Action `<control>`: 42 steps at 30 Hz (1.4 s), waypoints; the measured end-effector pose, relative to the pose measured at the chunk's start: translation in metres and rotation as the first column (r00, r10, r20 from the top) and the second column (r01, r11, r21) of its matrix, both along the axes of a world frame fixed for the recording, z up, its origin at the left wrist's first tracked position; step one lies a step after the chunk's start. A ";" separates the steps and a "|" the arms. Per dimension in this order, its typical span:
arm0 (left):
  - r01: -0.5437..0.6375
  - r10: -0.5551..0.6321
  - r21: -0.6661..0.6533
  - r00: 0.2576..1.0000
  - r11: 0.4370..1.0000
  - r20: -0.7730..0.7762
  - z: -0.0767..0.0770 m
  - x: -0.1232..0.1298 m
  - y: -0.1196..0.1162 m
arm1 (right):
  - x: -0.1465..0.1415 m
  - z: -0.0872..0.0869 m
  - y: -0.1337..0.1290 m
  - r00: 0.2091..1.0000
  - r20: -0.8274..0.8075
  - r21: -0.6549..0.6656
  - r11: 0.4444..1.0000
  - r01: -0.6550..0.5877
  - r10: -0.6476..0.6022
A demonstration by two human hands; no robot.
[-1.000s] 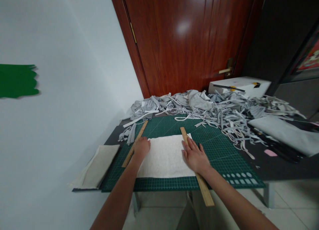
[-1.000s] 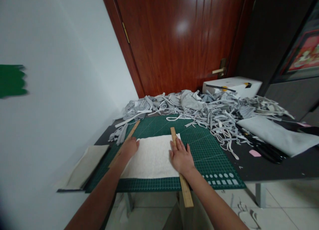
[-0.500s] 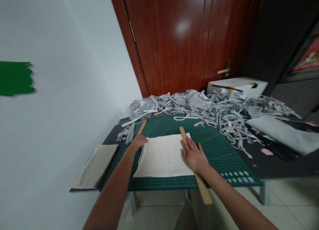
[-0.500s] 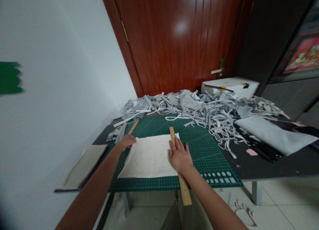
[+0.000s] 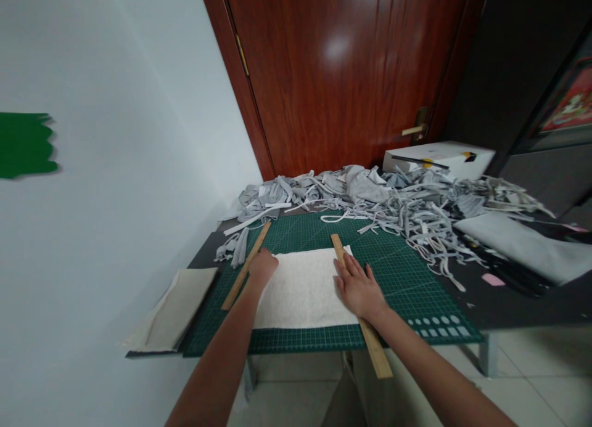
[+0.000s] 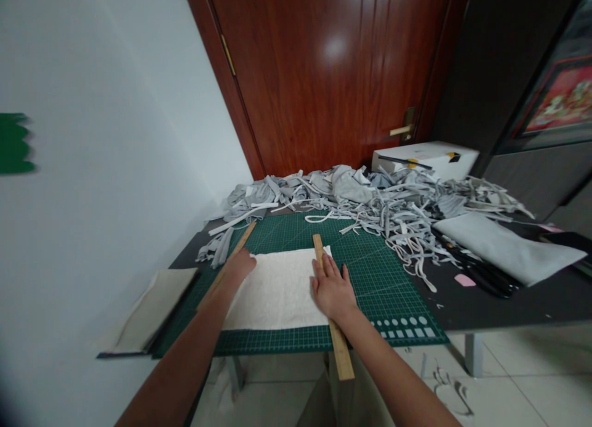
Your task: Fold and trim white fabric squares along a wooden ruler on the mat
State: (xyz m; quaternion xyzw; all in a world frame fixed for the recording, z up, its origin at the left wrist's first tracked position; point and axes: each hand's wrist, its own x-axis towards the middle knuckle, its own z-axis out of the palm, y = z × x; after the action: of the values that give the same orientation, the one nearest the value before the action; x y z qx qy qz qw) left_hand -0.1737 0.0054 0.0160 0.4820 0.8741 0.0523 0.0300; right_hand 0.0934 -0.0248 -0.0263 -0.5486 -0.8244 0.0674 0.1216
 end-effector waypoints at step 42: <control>0.072 -0.050 0.059 0.950 0.996 -0.310 -0.001 0.020 -0.052 | 0.001 0.001 0.000 1.000 -0.030 0.000 1.000 -0.009 0.009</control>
State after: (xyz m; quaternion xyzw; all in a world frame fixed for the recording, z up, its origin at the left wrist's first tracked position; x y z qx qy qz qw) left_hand -0.1539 -0.0466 0.0155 0.5117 0.8505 0.0057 -0.1217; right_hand 0.0940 -0.0245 -0.0251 -0.5437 -0.8251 0.0760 0.1335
